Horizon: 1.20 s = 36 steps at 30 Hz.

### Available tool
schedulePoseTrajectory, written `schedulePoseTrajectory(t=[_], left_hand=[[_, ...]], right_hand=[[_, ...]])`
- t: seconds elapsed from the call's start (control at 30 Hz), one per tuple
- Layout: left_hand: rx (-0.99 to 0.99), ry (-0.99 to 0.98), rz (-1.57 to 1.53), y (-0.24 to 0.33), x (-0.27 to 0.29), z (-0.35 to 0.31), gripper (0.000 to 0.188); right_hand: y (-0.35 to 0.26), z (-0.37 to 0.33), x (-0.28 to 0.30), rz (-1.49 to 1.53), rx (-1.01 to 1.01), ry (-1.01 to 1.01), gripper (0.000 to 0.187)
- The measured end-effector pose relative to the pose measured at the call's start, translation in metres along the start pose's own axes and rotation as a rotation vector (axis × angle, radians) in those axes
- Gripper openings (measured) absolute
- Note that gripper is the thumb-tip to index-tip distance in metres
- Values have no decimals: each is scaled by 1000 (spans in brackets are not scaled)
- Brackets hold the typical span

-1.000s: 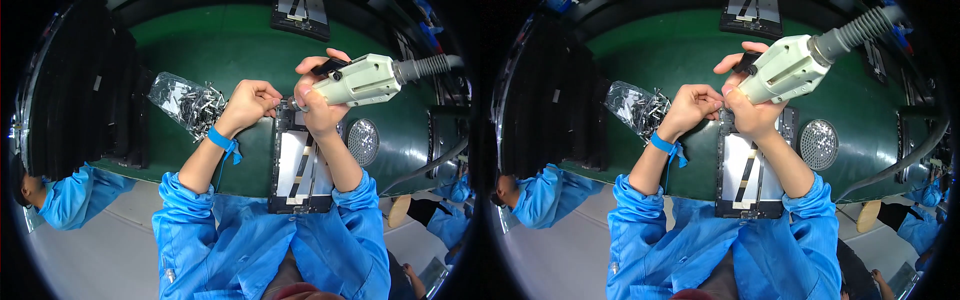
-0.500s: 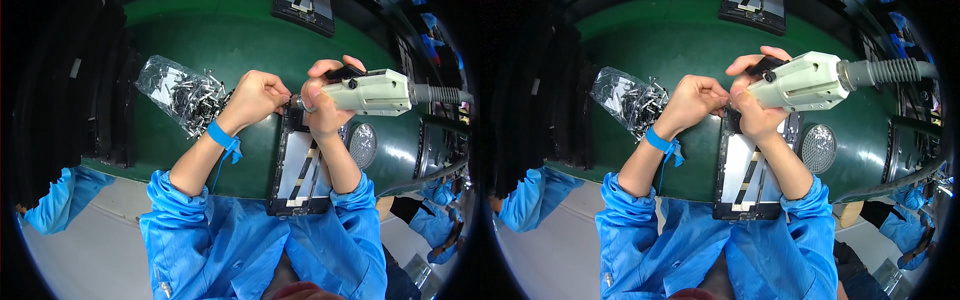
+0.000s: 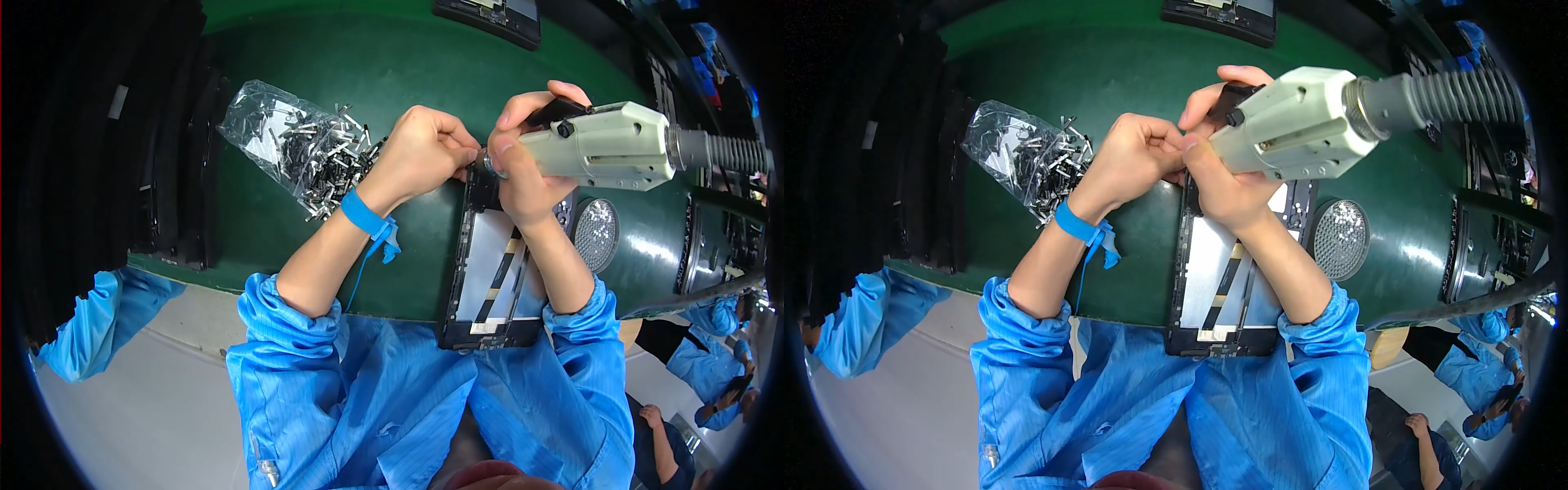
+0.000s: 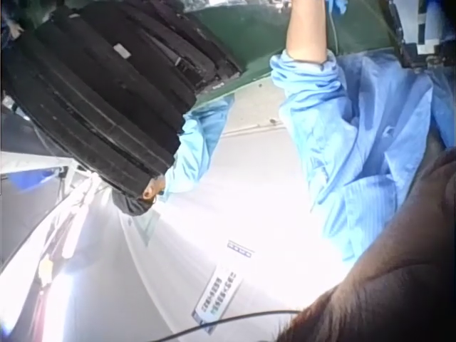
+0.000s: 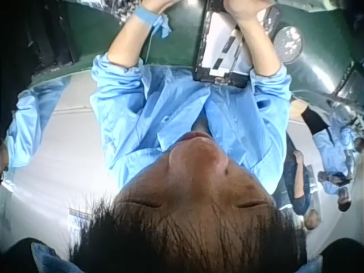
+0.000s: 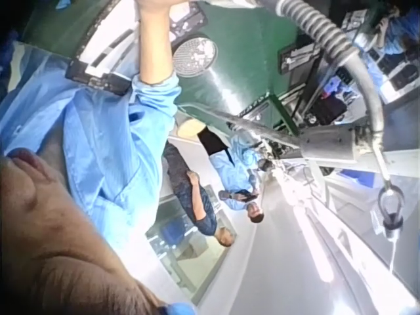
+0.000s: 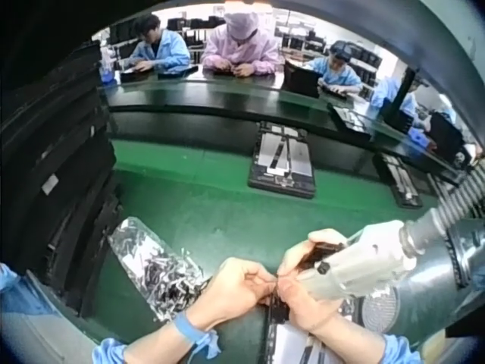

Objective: The person assembles electronic devices by placing metal brackets onto each tablet chassis, fastening them using an electric screwdriver, and setting the assembled devices onto an upper conveyor shelf.

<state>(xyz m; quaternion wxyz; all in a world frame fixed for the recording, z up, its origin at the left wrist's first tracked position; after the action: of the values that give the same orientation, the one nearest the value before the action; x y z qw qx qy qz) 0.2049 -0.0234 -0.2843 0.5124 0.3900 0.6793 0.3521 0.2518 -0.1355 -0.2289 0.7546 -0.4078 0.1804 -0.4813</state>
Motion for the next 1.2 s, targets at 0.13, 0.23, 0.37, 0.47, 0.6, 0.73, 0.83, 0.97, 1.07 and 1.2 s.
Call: schedulePoseTrajectory(t=[0.13, 0.23, 0.37, 0.47, 0.6, 0.73, 0.83, 0.97, 1.07, 1.2], left_hand=[[16, 8, 12, 1, 1, 0, 4], [19, 17, 3, -1, 1, 0, 5], [-14, 22, -20, 2, -3, -1, 5], [-10, -6, 44, -2, -3, -1, 8], [-108, 172, 385, 6, -6, -30, 26], [-36, 207, 790, -2, -44, -118, 34], [-168, 62, 802, -25, -74, -160, 68], [-94, -14, 47, -45, -100, -182, 80], [-127, 35, -39, -42, -100, -167, 76], [-374, 13, -60, 3, -91, -87, 75]], right_hand=[[3, -2, 0, -48, -33, -4, 59], [5, -3, -1, -63, 10, -33, 57], [1, -5, -1, -54, 7, -8, 53], [-2, -5, 0, 100, -41, 33, 51], [3, 1, 11, 299, -85, 171, 55], [-13, 37, 55, 309, 79, 371, 54], [-27, 60, 65, 320, 127, 476, 53], [-41, 66, 73, 383, 144, 542, 54], [-53, 66, 99, 383, 224, 567, 57], [-95, 67, 151, 271, 294, 644, 65]])
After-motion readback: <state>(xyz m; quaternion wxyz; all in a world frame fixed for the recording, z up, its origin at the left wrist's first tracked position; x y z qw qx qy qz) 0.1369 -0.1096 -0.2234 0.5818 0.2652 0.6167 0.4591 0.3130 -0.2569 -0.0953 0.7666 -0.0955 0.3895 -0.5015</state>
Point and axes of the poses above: each hand's wrist, its own z-axis towards the middle knuckle, its own x-axis out of the back of the hand, y = z × x, the point moved 2 cm from there along z, towards the middle knuckle, and after that the axes turned 14 degrees about -z, right-handed, at the moved point
